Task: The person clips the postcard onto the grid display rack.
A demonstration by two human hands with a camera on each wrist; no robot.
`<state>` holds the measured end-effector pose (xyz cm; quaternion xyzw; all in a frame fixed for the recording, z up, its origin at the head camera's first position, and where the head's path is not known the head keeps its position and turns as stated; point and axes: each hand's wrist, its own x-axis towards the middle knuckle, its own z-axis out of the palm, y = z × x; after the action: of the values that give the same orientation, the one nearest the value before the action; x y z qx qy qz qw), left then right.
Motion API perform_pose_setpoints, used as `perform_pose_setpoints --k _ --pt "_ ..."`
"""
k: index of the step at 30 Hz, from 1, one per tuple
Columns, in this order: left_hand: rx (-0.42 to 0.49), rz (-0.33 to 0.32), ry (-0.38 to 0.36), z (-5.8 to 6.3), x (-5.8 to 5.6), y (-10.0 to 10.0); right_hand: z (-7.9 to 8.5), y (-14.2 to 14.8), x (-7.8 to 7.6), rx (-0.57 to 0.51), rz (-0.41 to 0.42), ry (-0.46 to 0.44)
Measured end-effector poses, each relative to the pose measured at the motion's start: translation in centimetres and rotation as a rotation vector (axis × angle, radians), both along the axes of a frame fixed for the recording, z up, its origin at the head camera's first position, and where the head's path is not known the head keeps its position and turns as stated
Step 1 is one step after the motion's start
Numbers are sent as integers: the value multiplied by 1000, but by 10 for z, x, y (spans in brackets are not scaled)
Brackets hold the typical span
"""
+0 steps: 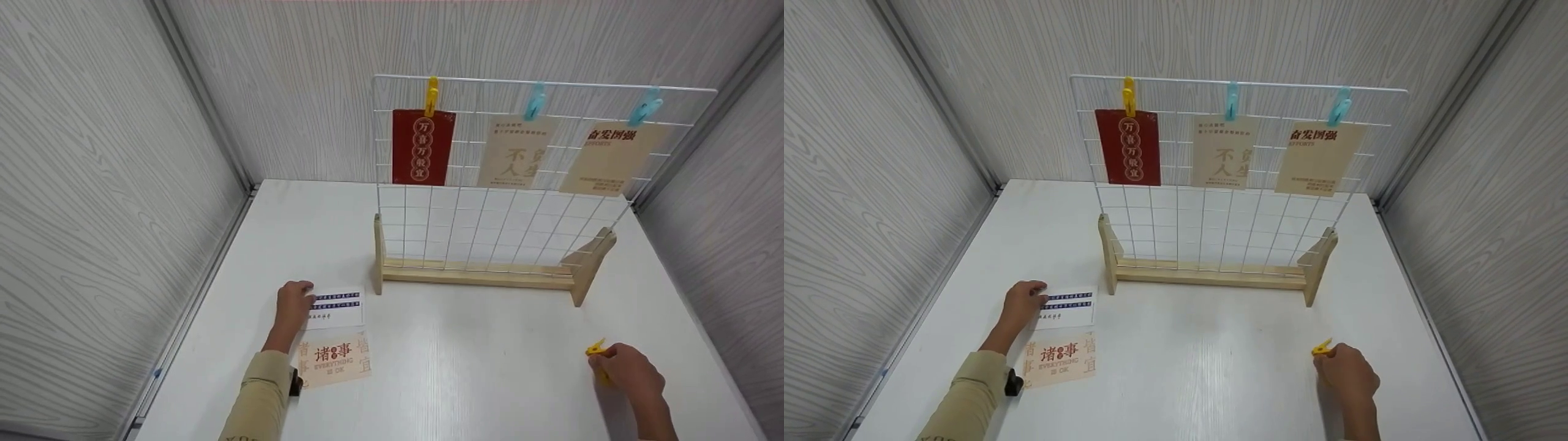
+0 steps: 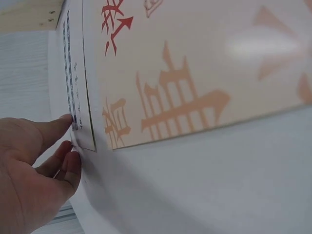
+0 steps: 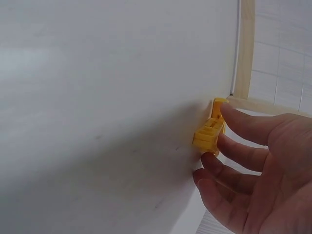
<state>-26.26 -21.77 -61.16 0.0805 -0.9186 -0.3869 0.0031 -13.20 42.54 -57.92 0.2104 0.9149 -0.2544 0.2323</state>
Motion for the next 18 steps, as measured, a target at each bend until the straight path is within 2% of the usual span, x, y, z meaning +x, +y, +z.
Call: perform_pose_setpoints --k 9,14,18 --pt "65 12 -43 1 -2 -2 -4 -2 1 15 11 34" --pt "16 -5 -43 3 -1 -2 -7 -2 5 32 33 107" --pt "-7 -18 -44 3 -2 -3 -6 -3 5 31 31 110"
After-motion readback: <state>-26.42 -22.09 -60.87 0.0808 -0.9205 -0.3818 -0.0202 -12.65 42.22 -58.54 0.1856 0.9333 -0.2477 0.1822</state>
